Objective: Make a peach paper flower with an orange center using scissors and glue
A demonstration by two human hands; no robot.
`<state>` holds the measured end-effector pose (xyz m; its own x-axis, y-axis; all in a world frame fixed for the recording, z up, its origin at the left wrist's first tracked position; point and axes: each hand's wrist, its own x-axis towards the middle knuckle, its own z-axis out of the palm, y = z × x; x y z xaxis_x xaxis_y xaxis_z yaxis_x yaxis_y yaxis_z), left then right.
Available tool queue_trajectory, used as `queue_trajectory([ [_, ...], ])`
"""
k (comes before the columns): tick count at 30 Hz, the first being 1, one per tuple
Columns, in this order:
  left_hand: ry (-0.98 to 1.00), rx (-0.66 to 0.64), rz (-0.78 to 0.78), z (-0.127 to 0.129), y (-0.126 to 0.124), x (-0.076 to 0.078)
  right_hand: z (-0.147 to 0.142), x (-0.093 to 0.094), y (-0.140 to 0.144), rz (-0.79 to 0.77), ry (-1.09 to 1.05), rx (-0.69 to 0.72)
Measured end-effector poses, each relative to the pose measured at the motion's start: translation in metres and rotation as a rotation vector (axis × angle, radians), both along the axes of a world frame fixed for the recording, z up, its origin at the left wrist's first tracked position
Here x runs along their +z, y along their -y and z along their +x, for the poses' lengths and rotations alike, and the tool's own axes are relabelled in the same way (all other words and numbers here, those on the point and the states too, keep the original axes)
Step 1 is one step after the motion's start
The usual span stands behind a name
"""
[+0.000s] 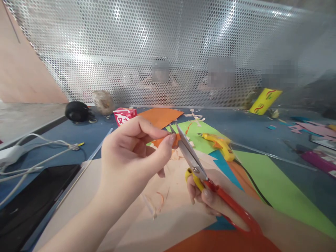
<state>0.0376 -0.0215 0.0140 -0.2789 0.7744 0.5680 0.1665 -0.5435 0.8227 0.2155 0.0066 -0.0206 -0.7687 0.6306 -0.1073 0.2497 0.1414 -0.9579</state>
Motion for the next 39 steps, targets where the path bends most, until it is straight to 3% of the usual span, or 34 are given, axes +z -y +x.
queue_trajectory([
  [30,0.048,-0.029,-0.088,0.004,0.000,-0.001,0.003,-0.010,0.003,-0.127,-0.092,0.018],
  [39,0.018,-0.097,-0.144,-0.001,0.000,-0.004,0.003,-0.014,0.003,-0.146,-0.135,0.002],
])
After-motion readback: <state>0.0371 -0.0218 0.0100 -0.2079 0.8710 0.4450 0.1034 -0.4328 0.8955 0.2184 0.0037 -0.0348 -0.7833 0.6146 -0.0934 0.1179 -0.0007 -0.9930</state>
